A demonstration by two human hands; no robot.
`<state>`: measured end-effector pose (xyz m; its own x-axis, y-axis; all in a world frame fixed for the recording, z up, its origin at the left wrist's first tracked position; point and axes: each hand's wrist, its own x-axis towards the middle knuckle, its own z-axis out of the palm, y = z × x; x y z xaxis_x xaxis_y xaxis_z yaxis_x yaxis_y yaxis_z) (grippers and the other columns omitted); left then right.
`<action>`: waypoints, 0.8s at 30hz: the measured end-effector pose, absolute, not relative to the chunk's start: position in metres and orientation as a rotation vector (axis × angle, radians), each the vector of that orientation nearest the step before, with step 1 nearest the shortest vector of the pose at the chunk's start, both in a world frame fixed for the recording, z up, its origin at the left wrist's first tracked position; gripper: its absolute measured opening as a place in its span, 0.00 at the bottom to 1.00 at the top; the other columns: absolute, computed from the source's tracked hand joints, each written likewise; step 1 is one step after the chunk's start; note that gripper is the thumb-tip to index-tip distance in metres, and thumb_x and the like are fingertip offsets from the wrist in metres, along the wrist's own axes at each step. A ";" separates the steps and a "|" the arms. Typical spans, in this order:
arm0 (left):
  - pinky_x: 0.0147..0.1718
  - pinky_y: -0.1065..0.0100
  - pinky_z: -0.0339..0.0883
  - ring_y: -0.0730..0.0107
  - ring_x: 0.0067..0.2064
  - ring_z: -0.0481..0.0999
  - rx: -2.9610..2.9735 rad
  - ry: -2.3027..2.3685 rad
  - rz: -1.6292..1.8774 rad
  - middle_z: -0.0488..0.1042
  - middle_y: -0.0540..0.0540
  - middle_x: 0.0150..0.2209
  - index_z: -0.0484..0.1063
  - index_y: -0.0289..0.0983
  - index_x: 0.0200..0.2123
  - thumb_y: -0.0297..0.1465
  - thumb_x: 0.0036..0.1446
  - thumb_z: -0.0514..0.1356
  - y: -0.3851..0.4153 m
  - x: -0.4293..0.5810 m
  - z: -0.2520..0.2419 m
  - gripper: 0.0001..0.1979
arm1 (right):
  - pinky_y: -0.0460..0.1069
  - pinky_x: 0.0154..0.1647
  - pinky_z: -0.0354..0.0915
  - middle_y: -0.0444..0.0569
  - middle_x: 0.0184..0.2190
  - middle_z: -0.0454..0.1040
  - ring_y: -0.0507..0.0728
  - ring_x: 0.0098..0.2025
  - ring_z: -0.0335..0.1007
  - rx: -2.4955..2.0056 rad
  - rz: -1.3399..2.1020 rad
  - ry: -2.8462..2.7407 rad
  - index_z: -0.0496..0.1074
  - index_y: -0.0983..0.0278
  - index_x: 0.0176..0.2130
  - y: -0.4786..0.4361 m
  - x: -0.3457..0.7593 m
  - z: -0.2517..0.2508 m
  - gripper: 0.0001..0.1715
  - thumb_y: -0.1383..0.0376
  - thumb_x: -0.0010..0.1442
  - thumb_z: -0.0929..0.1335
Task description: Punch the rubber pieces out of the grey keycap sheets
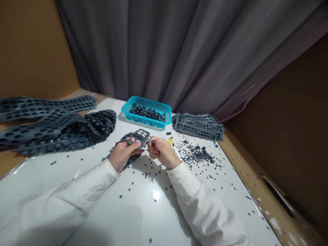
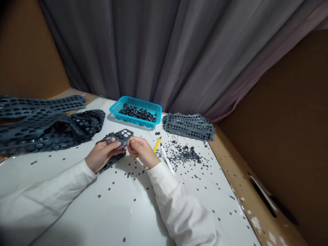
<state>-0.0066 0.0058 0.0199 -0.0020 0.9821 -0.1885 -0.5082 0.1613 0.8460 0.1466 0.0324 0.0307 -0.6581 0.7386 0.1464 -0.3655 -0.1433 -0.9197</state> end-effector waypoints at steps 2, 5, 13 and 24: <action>0.35 0.65 0.72 0.71 0.32 0.74 0.667 0.943 1.315 0.72 0.52 0.26 0.61 0.35 0.23 0.28 0.37 0.68 0.011 -0.009 0.021 0.15 | 0.43 0.18 0.40 0.36 0.17 0.50 0.45 0.17 0.40 -0.488 1.759 -1.494 0.62 0.65 0.25 0.031 0.147 0.031 0.22 0.49 0.54 0.66; 0.32 0.68 0.70 0.71 0.29 0.74 0.742 0.961 1.338 0.72 0.52 0.24 0.59 0.36 0.23 0.27 0.39 0.65 0.034 -0.013 0.034 0.14 | 0.44 0.19 0.43 0.38 0.18 0.54 0.46 0.19 0.45 -0.520 1.651 -1.599 0.64 0.65 0.27 0.029 0.148 0.034 0.20 0.51 0.55 0.66; 0.31 0.67 0.67 0.72 0.27 0.71 1.197 0.854 1.261 0.72 0.50 0.25 0.64 0.37 0.25 0.27 0.43 0.63 0.080 -0.011 0.119 0.08 | 0.44 0.21 0.48 0.39 0.21 0.58 0.46 0.21 0.50 -0.628 1.515 -1.670 0.65 0.65 0.29 0.022 0.154 0.056 0.13 0.58 0.55 0.67; 0.25 0.71 0.64 0.73 0.25 0.69 1.130 0.939 0.951 0.69 0.52 0.23 0.65 0.36 0.25 0.23 0.40 0.62 0.008 -0.010 0.050 0.08 | 0.43 0.17 0.41 0.38 0.16 0.54 0.45 0.16 0.40 -0.702 1.385 -1.407 0.64 0.65 0.23 0.038 0.182 0.075 0.09 0.73 0.45 0.57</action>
